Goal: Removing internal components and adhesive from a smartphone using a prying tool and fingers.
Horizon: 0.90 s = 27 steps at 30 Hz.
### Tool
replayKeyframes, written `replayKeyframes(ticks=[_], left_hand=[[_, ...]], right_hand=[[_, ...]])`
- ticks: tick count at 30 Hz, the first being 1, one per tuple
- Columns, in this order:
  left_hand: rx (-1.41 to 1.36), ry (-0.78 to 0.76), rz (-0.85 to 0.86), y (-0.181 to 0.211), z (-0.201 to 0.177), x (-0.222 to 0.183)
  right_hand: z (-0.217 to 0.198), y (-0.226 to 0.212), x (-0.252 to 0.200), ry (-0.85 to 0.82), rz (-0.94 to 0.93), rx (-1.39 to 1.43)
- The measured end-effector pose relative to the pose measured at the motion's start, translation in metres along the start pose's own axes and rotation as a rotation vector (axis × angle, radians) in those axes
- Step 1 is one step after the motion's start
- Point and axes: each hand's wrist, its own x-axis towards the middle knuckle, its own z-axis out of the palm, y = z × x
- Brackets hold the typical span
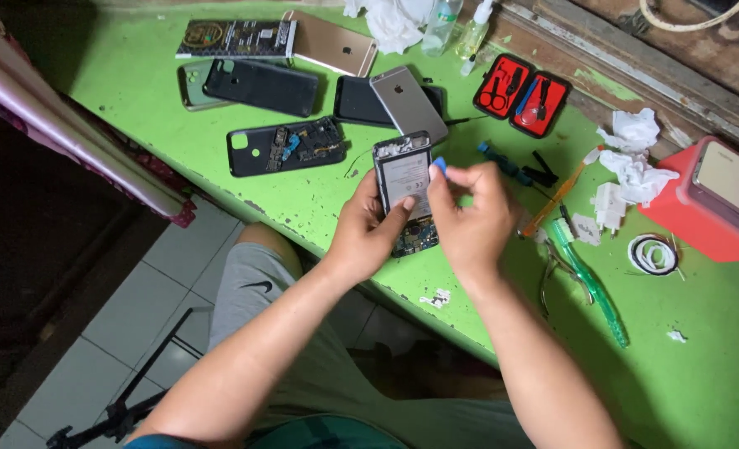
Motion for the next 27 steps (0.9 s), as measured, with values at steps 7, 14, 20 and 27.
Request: replayKeyframes(ticks=[7,14,20,27], left_hand=[[-0.009,0.004,0.006,-0.003,-0.003,0.003],[-0.013,-0.002,0.009,-0.004,-0.003,0.002],[0.015,-0.025,0.013,0.000,-0.004,0.002],[0.007,-0.025,0.021,-0.005,-0.002,0.002]], right_hand=[[0.007,0.004,0.003,0.028,-0.012,0.015],[0.010,0.005,0.002,0.048,-0.038,0.010],[0.011,0.008,0.006,0.057,-0.055,-0.002],[0.011,0.010,0.008,0.074,-0.039,0.004]])
